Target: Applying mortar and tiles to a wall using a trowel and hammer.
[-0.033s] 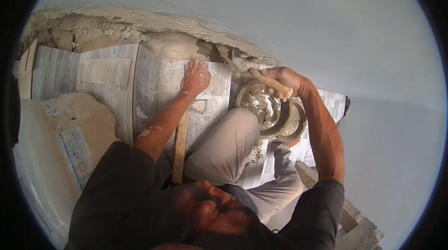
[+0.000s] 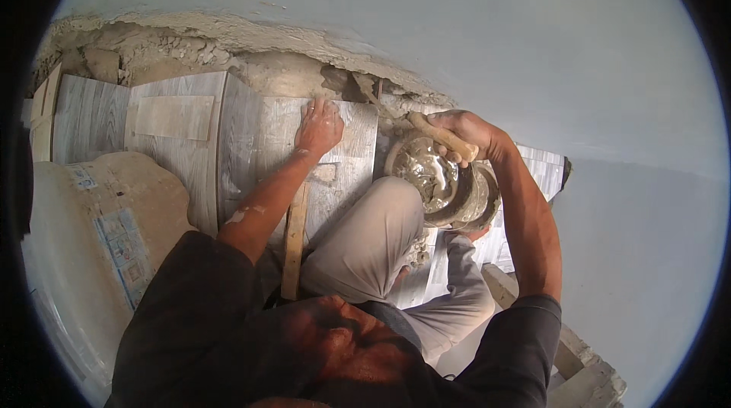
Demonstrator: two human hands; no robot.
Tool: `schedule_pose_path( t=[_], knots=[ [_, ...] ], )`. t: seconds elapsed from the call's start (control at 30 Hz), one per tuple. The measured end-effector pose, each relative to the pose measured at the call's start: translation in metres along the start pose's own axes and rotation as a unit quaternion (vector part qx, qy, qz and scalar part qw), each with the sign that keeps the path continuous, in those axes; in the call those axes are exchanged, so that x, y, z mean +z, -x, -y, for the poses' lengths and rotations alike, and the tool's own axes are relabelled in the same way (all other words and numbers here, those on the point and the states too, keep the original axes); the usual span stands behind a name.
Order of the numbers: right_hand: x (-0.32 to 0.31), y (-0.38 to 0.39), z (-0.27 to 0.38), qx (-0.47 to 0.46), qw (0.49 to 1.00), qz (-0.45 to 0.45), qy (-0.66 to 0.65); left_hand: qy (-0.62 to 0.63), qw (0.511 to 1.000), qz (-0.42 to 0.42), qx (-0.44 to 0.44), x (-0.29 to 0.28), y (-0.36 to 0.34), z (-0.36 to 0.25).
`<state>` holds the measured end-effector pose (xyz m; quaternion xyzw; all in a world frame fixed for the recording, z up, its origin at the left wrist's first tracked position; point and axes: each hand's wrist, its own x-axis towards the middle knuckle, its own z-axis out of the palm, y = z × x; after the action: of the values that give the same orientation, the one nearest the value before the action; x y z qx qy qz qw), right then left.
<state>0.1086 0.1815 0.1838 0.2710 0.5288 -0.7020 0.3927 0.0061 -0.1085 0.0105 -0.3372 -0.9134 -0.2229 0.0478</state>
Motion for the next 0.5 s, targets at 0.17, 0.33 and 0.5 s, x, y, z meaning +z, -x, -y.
schedule_pose_path(
  t=[0.17,0.33,0.5],
  knots=[
    [0.004,0.002,-0.003,0.004,1.000,-0.020,-0.002,-0.004,1.000,0.028,-0.007,0.001,0.000,0.000],
    [0.014,0.014,0.001,0.023,0.998,-0.045,0.044,-0.009,1.000,0.017,-0.007,0.002,0.001,0.001],
    [0.021,0.007,0.005,0.015,0.999,-0.020,0.047,-0.018,0.999,0.027,-0.007,0.001,0.000,0.000]
  ],
)
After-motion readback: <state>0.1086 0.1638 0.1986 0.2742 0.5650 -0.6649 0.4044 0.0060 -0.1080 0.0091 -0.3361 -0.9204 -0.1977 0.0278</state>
